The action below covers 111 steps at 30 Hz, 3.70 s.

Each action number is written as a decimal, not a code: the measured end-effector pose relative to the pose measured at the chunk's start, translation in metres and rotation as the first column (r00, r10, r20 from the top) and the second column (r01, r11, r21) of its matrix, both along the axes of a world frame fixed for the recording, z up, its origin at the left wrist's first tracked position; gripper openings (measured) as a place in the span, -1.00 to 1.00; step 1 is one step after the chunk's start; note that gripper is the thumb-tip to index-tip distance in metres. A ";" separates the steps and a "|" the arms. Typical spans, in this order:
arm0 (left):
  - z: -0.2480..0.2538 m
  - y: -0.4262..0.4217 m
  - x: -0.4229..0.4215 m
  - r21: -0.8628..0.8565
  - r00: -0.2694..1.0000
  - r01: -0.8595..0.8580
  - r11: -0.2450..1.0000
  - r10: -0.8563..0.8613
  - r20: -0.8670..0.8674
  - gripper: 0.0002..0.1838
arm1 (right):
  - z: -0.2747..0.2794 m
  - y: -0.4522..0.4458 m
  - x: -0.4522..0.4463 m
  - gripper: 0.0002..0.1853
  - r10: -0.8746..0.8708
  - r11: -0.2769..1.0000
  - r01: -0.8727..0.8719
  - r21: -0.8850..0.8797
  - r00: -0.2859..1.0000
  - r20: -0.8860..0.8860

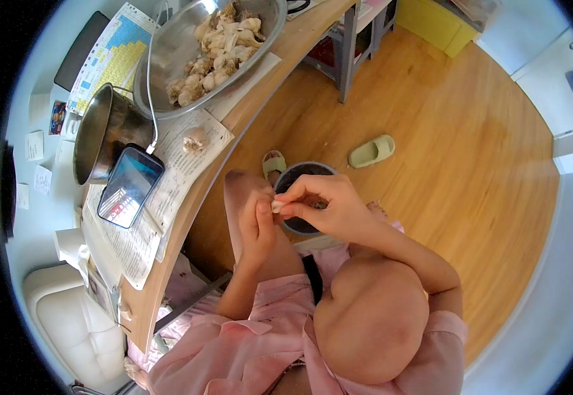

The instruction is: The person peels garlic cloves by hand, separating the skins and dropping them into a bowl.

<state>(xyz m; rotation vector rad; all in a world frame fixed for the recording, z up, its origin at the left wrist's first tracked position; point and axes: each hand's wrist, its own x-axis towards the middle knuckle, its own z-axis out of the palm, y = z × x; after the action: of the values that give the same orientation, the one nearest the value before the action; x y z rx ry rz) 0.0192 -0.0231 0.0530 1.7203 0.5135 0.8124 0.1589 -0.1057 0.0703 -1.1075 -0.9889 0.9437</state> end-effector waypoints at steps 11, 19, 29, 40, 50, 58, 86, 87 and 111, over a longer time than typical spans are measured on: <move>0.006 0.012 -0.007 0.061 0.998 0.030 0.998 -0.027 -0.048 -0.82 | 0.014 -0.002 0.003 -0.73 0.022 0.997 -0.016 -0.075 0.997 0.079; 0.017 0.015 -0.002 0.000 0.991 0.080 0.997 -0.080 0.108 -0.95 | 0.014 -0.003 0.006 -0.67 0.041 0.999 -0.033 -0.042 0.974 0.223; 0.013 0.014 -0.007 -0.295 0.969 0.175 0.939 -0.111 0.222 -0.95 | 0.021 -0.002 0.004 -0.78 -0.002 0.999 -0.024 0.048 0.880 0.475; 0.001 0.004 -0.004 -0.611 0.962 0.165 0.774 0.011 0.274 -0.85 | 0.001 0.002 0.006 -0.81 -0.177 0.957 -0.039 0.288 0.706 0.686; 0.005 0.004 -0.005 -0.440 0.957 0.082 0.894 0.052 0.285 -0.94 | 0.013 0.001 0.004 -0.85 -0.074 0.997 0.075 0.007 0.961 0.268; 0.010 0.009 -0.003 -0.395 0.988 -0.010 0.919 0.071 0.140 -0.94 | -0.011 0.007 -0.002 -0.85 -0.059 0.998 0.057 -0.014 0.975 -0.214; -0.075 0.024 0.011 -0.391 0.989 -0.132 0.911 0.145 0.006 -0.88 | 0.009 0.004 0.003 -0.73 -0.029 1.000 0.029 0.010 0.997 0.070; -0.090 0.024 0.011 -0.418 0.991 -0.125 0.900 0.132 -0.013 -0.87 | 0.011 0.005 0.003 -0.74 -0.044 0.999 0.044 -0.001 0.996 0.075; -0.244 0.033 -0.009 0.041 0.846 -0.015 0.999 0.034 -0.532 -0.88 | 0.136 0.192 -0.070 -0.90 -0.439 0.803 -0.250 0.540 0.363 0.821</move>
<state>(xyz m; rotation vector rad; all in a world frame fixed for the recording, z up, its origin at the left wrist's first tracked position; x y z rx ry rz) 0.0105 0.0102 -0.1907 1.9780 0.9009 0.3442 0.0885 0.0863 0.2058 -1.0880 -1.9713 -0.3203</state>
